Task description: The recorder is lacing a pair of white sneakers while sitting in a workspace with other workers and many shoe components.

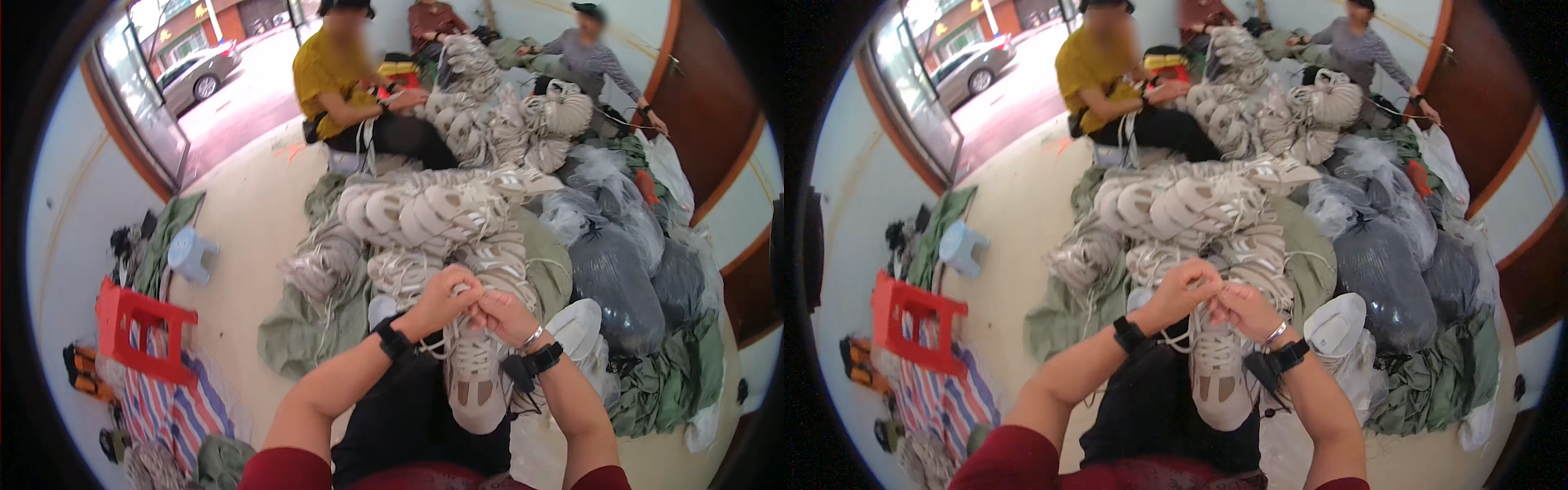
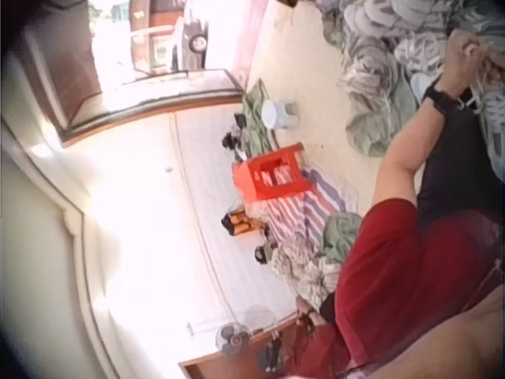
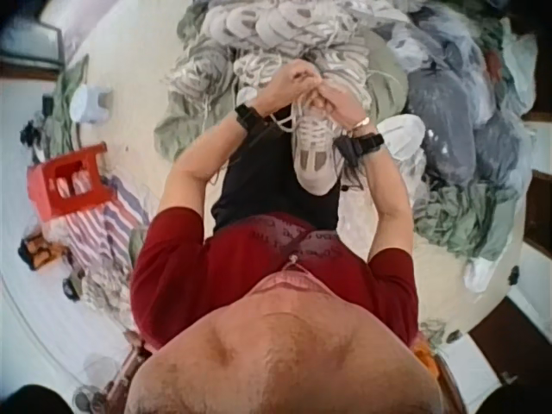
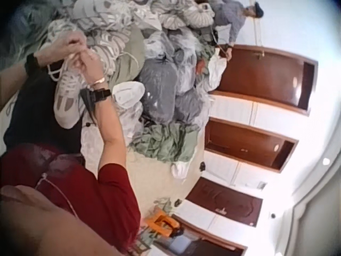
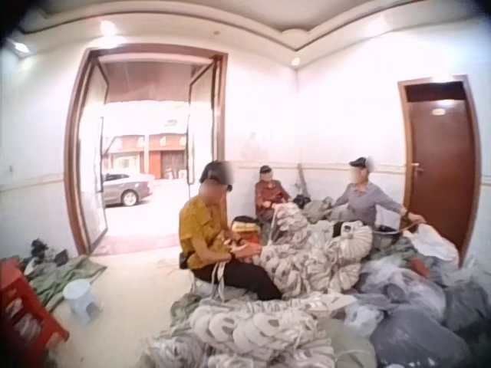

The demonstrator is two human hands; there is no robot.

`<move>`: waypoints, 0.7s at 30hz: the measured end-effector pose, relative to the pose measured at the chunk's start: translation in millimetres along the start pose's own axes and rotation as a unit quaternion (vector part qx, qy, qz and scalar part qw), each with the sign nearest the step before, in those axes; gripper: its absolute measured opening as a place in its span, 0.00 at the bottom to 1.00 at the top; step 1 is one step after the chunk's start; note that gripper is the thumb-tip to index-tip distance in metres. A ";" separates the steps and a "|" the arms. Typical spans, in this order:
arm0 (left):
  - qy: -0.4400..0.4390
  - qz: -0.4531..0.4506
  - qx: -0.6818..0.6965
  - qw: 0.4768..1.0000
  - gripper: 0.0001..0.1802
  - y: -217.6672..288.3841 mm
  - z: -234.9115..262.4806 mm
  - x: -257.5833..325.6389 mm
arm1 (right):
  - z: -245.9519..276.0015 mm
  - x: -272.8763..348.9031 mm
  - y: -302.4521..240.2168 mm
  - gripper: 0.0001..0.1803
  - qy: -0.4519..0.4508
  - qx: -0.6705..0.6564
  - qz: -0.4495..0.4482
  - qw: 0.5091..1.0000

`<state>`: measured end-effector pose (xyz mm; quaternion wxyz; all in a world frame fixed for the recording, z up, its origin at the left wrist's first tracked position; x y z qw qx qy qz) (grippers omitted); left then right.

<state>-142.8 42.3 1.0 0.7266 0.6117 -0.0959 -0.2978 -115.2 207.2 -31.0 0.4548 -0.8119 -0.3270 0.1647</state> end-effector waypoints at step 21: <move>0.034 0.001 -0.145 0.989 0.06 -5.1 -13.5 82.3 | -27.1 3.9 -9.4 0.14 0.108 0.204 -0.011 0.973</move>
Point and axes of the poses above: each hand's wrist, its own x-axis away from the middle knuckle, its own z-axis out of the back of the hand, y = z × x, the point moved 3 cm from there along -x, towards the middle knuckle, and after that the axes turned 9 degrees about -y, right-handed, at the moved point
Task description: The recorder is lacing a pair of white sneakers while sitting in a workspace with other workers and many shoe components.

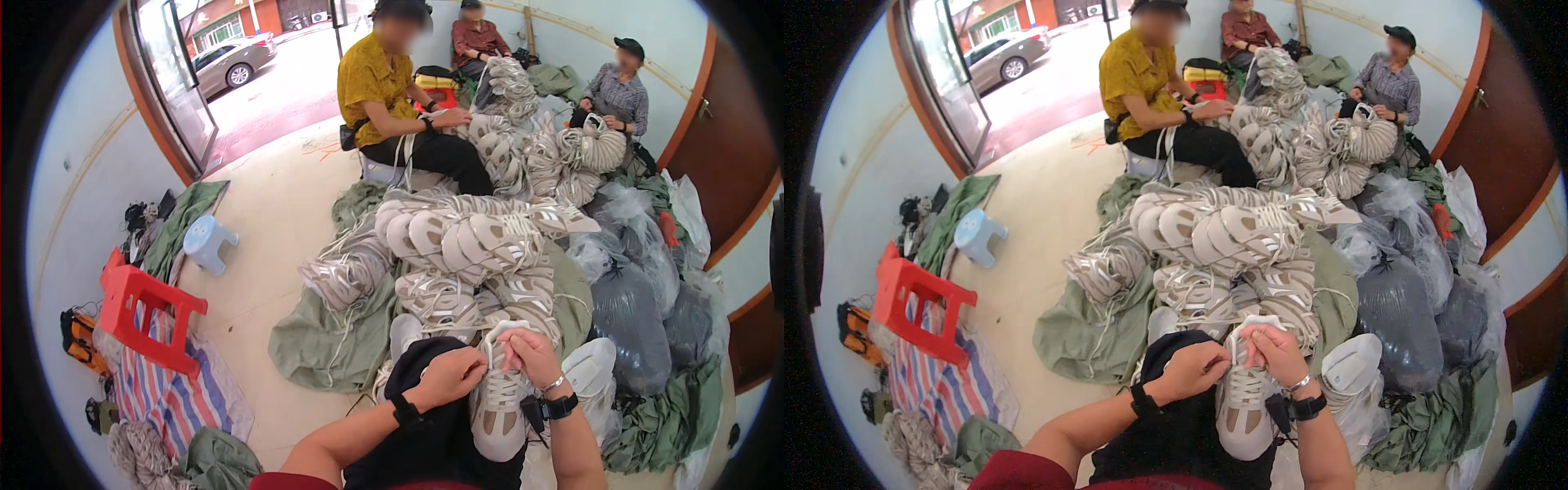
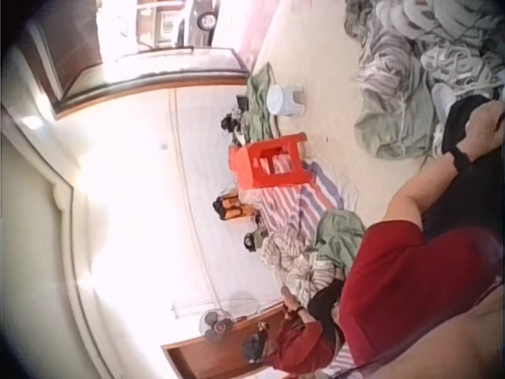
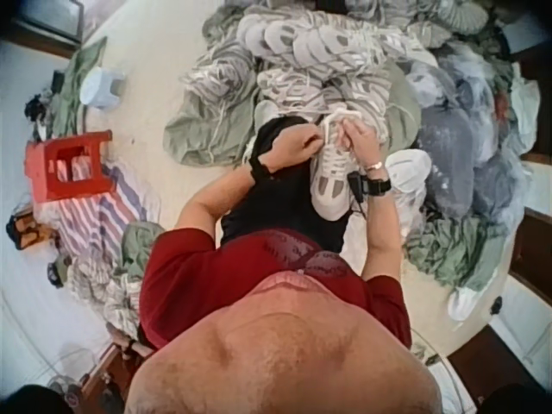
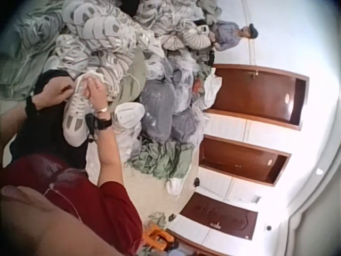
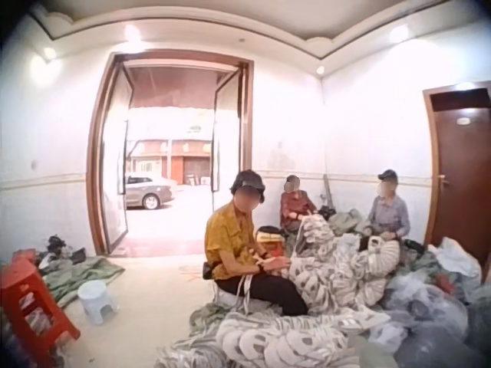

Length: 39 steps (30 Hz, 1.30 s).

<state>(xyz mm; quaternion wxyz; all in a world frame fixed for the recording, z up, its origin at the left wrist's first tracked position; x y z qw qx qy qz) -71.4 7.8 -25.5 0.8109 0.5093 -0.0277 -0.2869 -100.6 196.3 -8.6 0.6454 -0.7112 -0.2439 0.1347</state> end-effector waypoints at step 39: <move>0.059 -0.057 0.000 0.997 0.04 -9.4 6.4 0.5 | -3.1 -4.8 0.7 0.13 0.025 -0.031 -0.005 0.999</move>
Point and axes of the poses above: each hand's wrist, its own x-axis away from the middle knuckle, its own z-axis out of the back of the hand, y = z × x, the point moved 3 cm from there along -x, towards the middle knuckle, and after that the axes turned 9 degrees about -y, right-handed, at the moved point
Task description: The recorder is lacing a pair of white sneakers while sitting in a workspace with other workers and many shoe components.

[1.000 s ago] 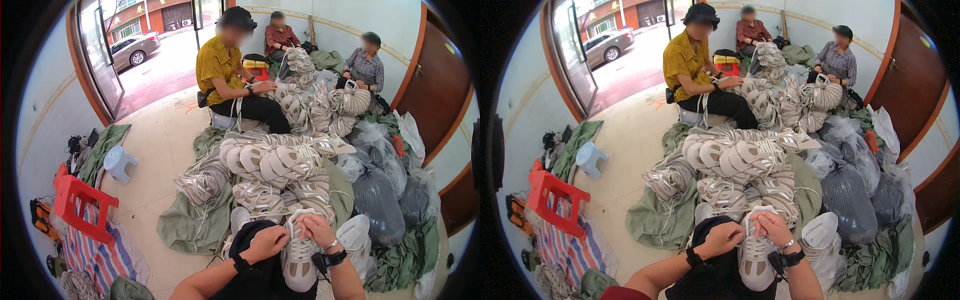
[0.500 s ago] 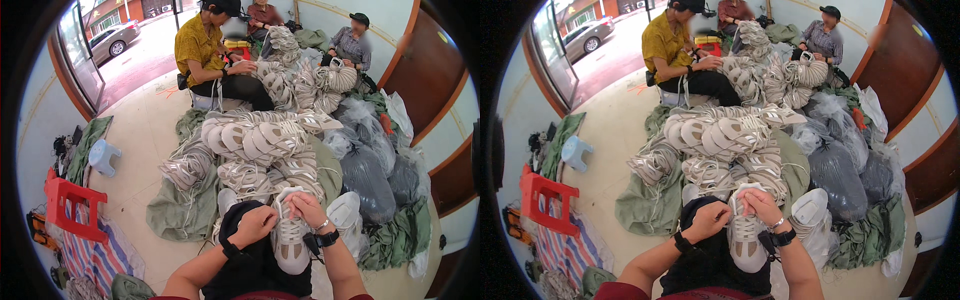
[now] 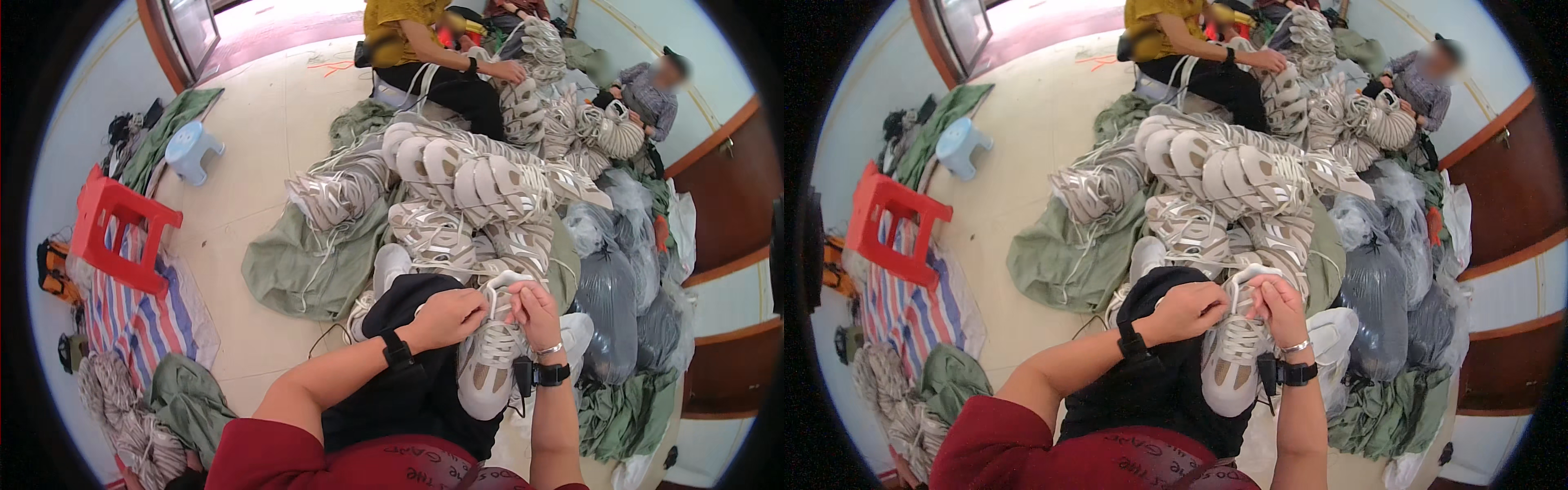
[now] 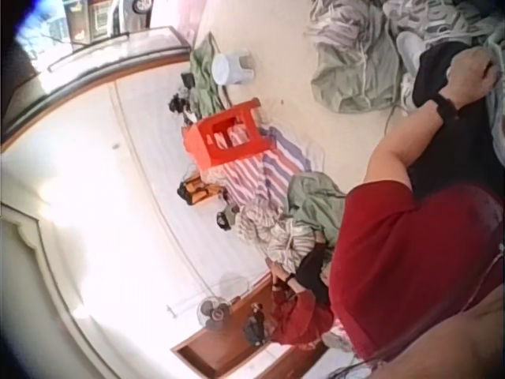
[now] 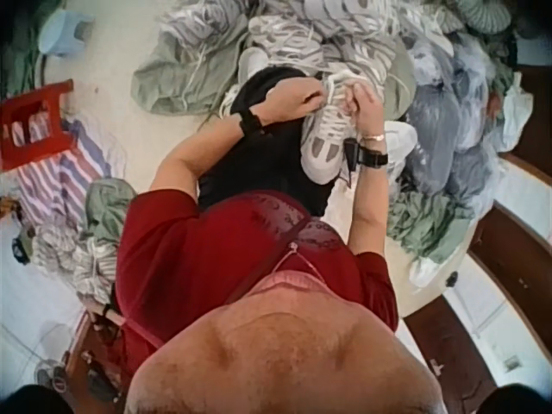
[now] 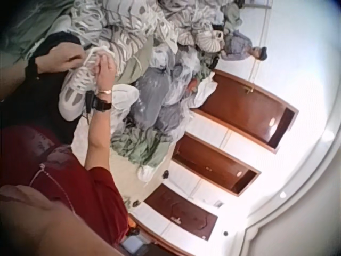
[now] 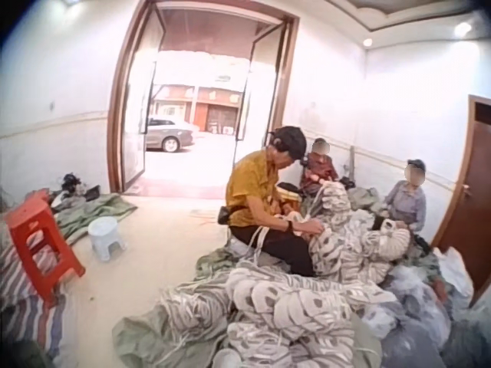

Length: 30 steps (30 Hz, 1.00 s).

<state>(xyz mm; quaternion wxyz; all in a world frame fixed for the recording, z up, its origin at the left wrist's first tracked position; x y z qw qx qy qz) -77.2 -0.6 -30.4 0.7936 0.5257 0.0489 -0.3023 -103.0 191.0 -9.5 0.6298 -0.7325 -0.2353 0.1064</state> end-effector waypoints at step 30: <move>0.014 0.007 0.089 0.996 0.04 0.0 7.4 0.5 | -16.9 -25.0 -2.1 0.15 0.023 0.162 -0.136 0.977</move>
Point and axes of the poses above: each hand's wrist, its own x-axis away from the middle knuckle, its own z-axis out of the back of the hand, y = z × x, the point moved 3 cm from there along -x, towards the middle knuckle, and after that the axes turned 9 degrees about -y, right-handed, at the moved point
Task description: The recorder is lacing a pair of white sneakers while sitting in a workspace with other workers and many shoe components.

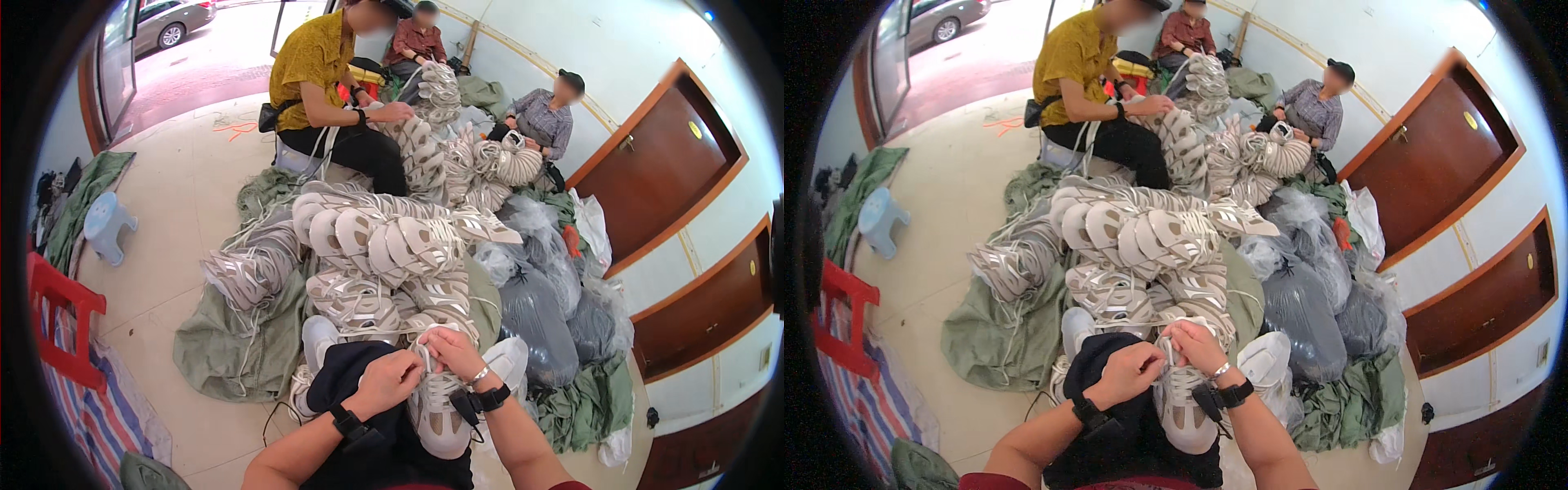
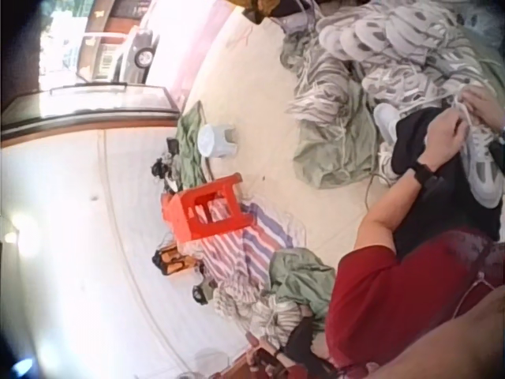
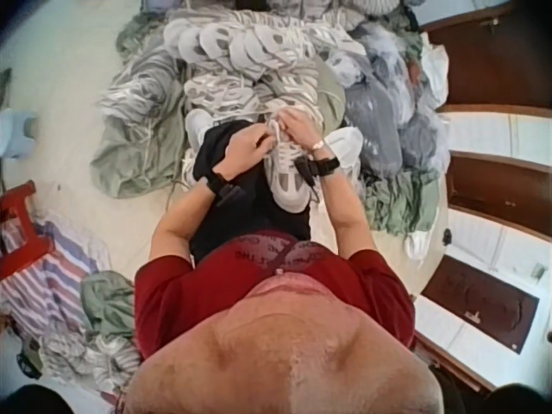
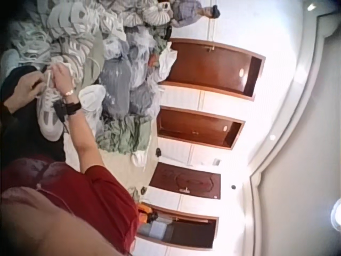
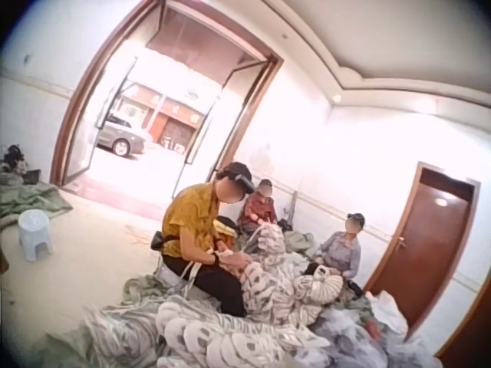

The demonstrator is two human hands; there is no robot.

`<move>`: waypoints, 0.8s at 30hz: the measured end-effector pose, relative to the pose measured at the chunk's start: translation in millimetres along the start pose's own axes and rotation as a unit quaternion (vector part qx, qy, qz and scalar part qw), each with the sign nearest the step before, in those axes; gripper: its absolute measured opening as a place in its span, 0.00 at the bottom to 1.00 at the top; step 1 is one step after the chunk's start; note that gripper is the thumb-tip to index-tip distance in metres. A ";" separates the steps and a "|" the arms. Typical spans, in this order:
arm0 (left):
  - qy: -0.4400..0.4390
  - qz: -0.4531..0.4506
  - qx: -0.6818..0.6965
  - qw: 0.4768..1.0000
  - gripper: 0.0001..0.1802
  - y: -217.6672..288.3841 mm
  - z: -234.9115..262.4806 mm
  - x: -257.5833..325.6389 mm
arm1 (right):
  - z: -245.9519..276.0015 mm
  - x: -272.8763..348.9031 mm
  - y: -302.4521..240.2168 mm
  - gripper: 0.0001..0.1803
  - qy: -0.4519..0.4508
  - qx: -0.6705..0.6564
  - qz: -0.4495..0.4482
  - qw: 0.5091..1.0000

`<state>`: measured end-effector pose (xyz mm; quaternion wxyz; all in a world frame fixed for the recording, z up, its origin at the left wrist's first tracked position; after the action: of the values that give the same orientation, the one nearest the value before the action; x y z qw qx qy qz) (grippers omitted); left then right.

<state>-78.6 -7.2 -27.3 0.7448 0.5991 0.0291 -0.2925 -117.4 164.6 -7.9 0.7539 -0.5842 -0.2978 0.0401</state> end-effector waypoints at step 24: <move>-0.030 0.044 -0.097 0.994 0.04 6.4 -9.8 -3.9 | 7.3 13.7 5.3 0.14 -0.063 -0.081 0.101 0.990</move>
<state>-75.8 4.0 -22.9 0.8121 0.5157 0.0084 -0.2727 -108.3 178.1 -6.1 0.6761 -0.6665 -0.2864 0.1287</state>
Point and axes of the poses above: each hand's wrist, its own x-axis away from the middle knuckle, its own z-axis out of the back of the hand, y = z × x, the point moved 3 cm from there along -x, towards the middle knuckle, and after that the axes turned 9 degrees about -y, right-handed, at the moved point
